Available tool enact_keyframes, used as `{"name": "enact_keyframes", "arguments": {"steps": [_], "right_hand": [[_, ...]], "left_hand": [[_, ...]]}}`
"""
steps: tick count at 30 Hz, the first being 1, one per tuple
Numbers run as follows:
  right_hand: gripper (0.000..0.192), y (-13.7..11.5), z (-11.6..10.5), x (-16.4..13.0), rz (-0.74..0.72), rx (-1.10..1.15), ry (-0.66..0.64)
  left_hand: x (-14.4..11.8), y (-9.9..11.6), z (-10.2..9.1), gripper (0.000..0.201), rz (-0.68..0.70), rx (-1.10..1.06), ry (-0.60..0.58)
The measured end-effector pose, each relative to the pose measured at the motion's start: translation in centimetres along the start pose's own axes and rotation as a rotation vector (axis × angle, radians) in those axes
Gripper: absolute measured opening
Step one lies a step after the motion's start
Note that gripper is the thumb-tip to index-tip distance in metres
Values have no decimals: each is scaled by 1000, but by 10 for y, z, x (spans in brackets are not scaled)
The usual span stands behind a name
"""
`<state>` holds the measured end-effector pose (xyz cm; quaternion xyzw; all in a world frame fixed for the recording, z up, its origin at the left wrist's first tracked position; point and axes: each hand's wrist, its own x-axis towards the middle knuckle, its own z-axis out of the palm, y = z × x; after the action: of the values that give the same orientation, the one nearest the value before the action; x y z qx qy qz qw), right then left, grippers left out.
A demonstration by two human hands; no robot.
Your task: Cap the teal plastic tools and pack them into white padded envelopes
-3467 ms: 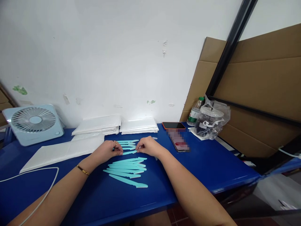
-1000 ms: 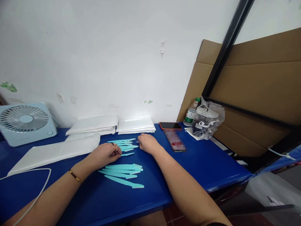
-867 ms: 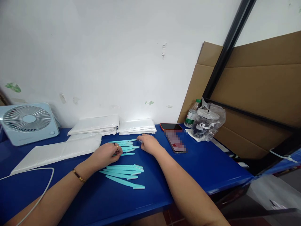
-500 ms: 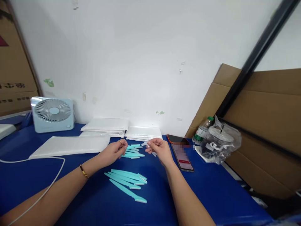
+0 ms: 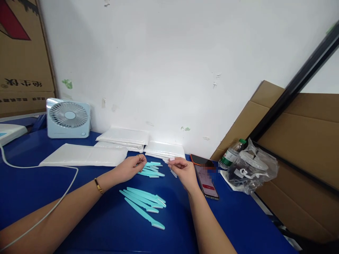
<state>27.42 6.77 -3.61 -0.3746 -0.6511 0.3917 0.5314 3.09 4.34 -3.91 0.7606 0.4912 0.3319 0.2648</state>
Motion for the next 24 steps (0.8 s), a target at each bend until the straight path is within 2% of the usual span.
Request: {"name": "enact_keyframes", "arguments": {"steps": [6,11,15,18,21,24], "right_hand": [[10,-4,3,-2,-115,-186,-79],[7,1,10,-4,-141,-241,-140],[9,5,16,-4,-139,-269,-208],[16,6,5,1,-134,-380,-185],[15,6,-16,6,-102,-691,-87],[15,12,-29,9,1,-927,-131]], "left_hand": [[1,0,0,28,-10,32,2],[0,1,1,31,-10,46,-4],[1,-2,3,32,19,74,-57],[3,-7,1,32,-1,204,-37],[6,-9,-2,27,-4,362,18],[3,-3,-3,26,79,367,5]]}}
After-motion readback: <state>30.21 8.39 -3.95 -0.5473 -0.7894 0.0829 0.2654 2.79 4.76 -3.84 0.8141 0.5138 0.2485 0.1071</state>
